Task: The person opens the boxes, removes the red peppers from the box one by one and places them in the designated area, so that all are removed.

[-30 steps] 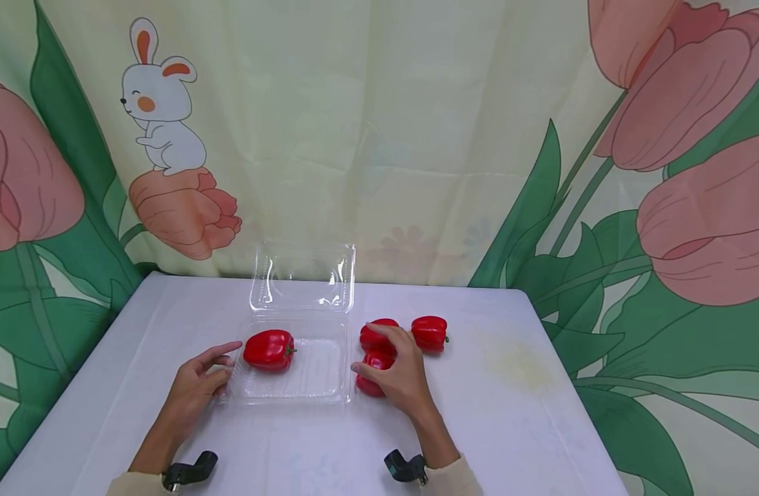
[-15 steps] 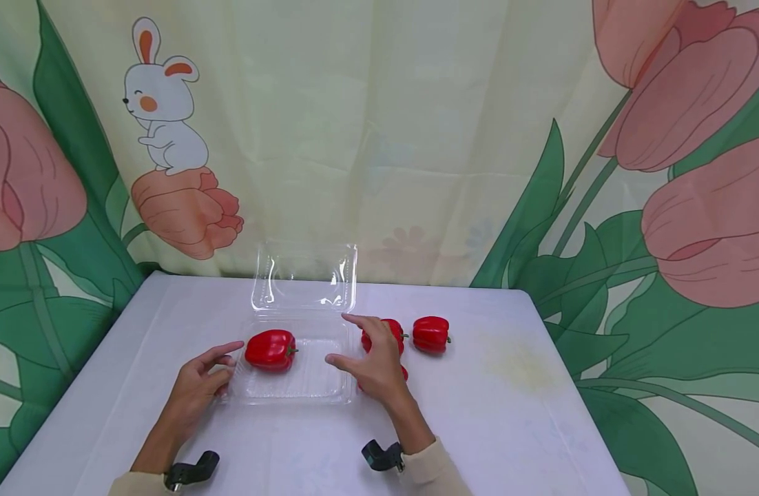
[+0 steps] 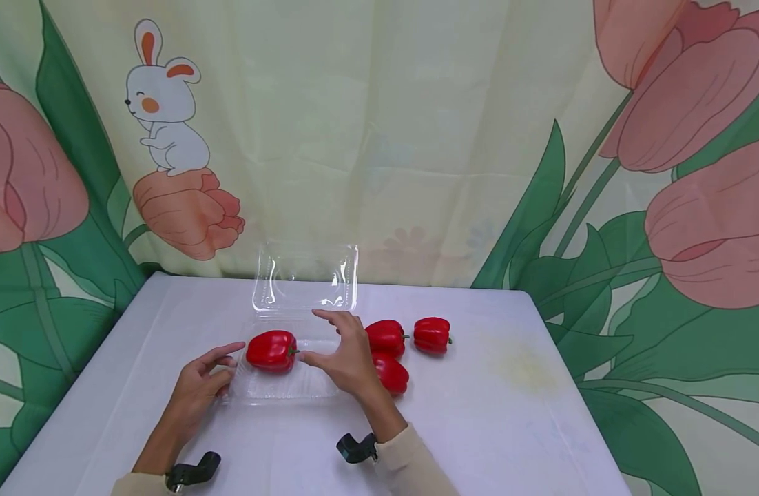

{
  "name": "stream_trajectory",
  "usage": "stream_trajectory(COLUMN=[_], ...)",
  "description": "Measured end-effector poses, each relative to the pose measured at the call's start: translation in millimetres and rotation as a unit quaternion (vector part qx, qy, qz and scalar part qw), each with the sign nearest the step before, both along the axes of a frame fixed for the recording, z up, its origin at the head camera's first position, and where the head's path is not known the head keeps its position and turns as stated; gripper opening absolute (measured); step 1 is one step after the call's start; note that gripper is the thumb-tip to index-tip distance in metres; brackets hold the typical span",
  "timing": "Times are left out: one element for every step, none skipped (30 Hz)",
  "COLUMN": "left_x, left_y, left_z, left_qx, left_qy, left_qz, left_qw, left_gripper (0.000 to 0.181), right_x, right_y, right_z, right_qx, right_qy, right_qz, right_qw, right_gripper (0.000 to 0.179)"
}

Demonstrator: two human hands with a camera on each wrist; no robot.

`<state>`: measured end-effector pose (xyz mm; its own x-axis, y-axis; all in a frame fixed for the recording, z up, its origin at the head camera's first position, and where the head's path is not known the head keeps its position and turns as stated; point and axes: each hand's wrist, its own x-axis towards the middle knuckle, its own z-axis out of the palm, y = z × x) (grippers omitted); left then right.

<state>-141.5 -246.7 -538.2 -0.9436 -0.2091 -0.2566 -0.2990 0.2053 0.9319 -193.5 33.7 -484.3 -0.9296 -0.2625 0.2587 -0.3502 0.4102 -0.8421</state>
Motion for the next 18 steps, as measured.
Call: stream_trajectory(left_x=[0.0, 0.0, 0.1, 0.2, 0.4, 0.6, 0.8, 0.9, 1.0, 0.9, 1.0, 0.9, 0.8, 0.8, 0.8, 0.7, 0.7, 0.6], left_y=[-0.1, -0.2, -0.3, -0.4, -0.6, -0.8, -1.0, -1.2, -1.4, -1.5, -1.5, -1.5, -1.4, -1.2, -0.8, -0.5, 0.0, 0.3], left_z=[0.0, 0.1, 0.1, 0.2, 0.3, 0.3, 0.4, 0.4, 0.3, 0.1, -0.1, -0.4, -0.7, -1.0, -1.3, -1.6, -1.7, -1.8], left_qx=[0.001, 0.001, 0.001, 0.001, 0.001, 0.001, 0.000, 0.000, -0.001, 0.000, 0.000, 0.000, 0.000, 0.001, 0.001, 0.001, 0.001, 0.001], left_qy=[0.000, 0.000, 0.001, 0.002, 0.003, 0.005, 0.007, 0.009, 0.010, 0.012, 0.013, 0.015, 0.016, 0.016, 0.017, 0.018, 0.018, 0.018], left_qz=[0.000, 0.000, -0.001, -0.001, -0.002, -0.003, -0.003, -0.003, -0.003, -0.003, -0.003, -0.003, -0.002, -0.002, -0.002, -0.003, -0.004, -0.004], left_qw=[1.0000, 1.0000, 1.0000, 1.0000, 1.0000, 1.0000, 1.0000, 1.0000, 0.9999, 0.9999, 0.9999, 0.9999, 0.9999, 0.9999, 0.9999, 0.9998, 0.9998, 0.9998], left_gripper=[0.058, 0.058, 0.058, 0.059, 0.059, 0.059, 0.059, 0.059, 0.059, 0.058, 0.058, 0.058, 0.057, 0.057, 0.057, 0.057, 0.057, 0.057], right_x=[-0.2, -0.5, -0.8, -1.1, -1.5, -1.9, -2.4, -2.7, -3.0, -3.3, -3.5, -3.7, -3.7, -3.7, -3.8, -3.8, -4.0, -4.1], right_y=[-3, -6, -9, -11, -14, -16, -19, -21, -24, -26, -29, -31, -33, -35, -37, -39, -41, -43], right_z=[-0.4, -1.0, -1.6, -2.4, -3.3, -4.2, -5.2, -6.0, -7.1, -8.2, -9.3, -10.6, -11.8, -12.9, -14.1, -15.2, -16.1, -16.8], right_qx=[0.001, 0.003, 0.004, 0.006, 0.008, 0.010, 0.011, 0.014, 0.018, 0.022, 0.027, 0.033, 0.038, 0.043, 0.048, 0.052, 0.056, 0.060], right_qy=[-0.001, -0.002, -0.004, -0.006, -0.008, -0.009, -0.011, -0.012, -0.013, -0.014, -0.016, -0.019, -0.022, -0.024, -0.027, -0.029, -0.031, -0.034], right_qz=[0.001, 0.002, 0.004, 0.005, 0.005, 0.007, 0.009, 0.011, 0.011, 0.011, 0.010, 0.010, 0.009, 0.009, 0.008, 0.009, 0.009, 0.011], right_qw=[1.0000, 1.0000, 1.0000, 1.0000, 0.9999, 0.9999, 0.9998, 0.9998, 0.9997, 0.9996, 0.9995, 0.9992, 0.9990, 0.9987, 0.9985, 0.9982, 0.9979, 0.9976], right_gripper=[0.078, 0.078, 0.078, 0.078, 0.078, 0.078, 0.078, 0.078, 0.078, 0.078, 0.077, 0.077, 0.077, 0.077, 0.077, 0.077, 0.077, 0.078])
